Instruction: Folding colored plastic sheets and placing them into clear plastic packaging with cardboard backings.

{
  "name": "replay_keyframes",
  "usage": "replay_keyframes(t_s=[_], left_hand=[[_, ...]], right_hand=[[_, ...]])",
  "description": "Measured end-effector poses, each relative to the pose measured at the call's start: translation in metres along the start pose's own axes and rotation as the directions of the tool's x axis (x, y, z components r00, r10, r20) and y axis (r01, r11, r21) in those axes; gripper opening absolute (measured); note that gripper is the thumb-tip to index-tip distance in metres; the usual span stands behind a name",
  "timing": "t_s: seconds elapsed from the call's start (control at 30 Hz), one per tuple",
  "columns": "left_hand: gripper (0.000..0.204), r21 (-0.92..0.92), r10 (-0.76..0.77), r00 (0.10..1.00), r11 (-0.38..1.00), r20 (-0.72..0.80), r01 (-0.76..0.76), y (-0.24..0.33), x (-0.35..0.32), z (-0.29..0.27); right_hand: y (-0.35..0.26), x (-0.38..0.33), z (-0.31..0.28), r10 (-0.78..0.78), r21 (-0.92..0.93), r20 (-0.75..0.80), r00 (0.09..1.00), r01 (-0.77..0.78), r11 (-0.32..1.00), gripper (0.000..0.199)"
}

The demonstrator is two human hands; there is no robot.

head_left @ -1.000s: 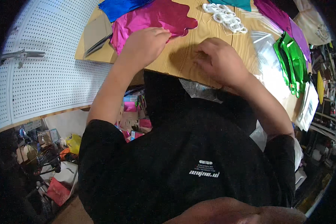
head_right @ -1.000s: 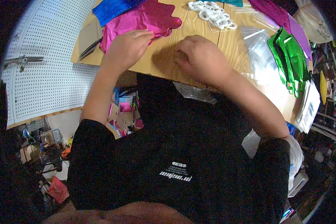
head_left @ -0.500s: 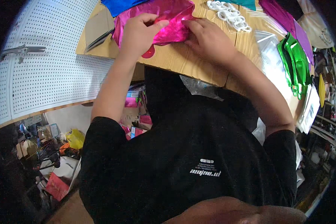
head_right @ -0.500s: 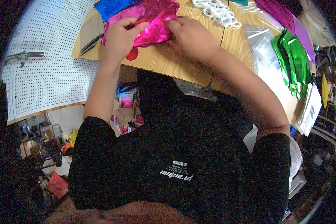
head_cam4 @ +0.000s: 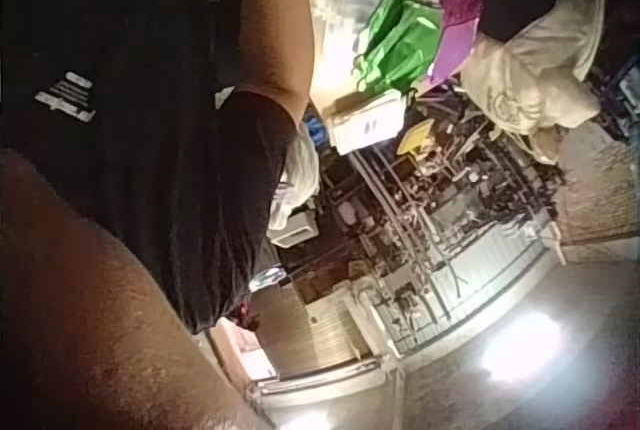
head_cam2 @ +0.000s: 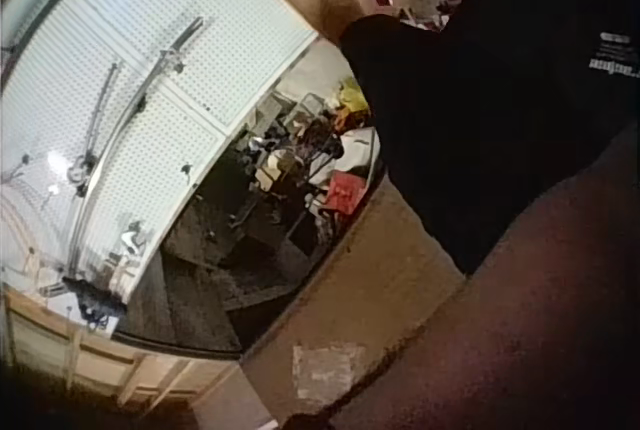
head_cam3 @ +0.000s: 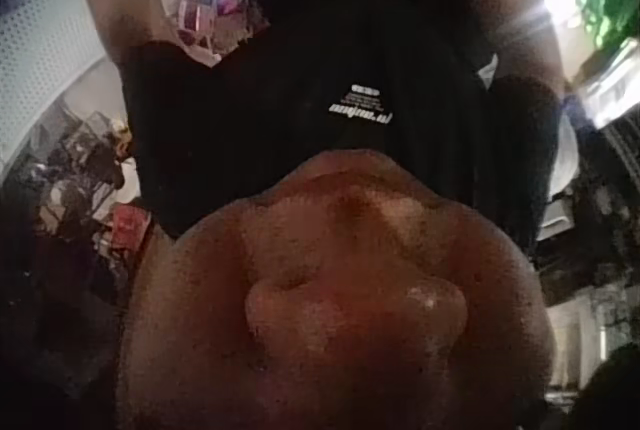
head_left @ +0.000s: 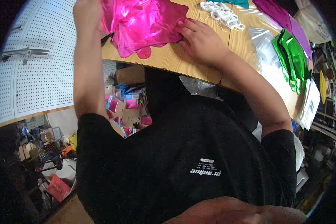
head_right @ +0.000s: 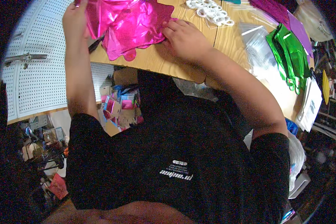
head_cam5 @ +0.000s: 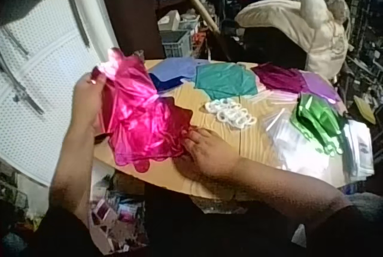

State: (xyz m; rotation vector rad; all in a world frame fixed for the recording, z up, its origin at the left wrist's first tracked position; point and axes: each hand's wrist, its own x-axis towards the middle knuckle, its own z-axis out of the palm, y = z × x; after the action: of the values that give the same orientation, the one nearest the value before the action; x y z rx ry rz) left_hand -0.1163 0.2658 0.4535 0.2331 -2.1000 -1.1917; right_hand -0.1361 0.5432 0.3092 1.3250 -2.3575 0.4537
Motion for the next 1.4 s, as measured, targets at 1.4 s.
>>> replay_keyframes(t_s=[1.4], left_hand=[[0.045, 0.305, 0.430, 0.726, 0.703, 0.537, -0.642, -0.071, -0.004, 0.064]], right_hand=[[-0.031, -0.132, -0.138, 0.222, 0.068, 0.262, 0.939, -0.247, 0.967, 0.065]])
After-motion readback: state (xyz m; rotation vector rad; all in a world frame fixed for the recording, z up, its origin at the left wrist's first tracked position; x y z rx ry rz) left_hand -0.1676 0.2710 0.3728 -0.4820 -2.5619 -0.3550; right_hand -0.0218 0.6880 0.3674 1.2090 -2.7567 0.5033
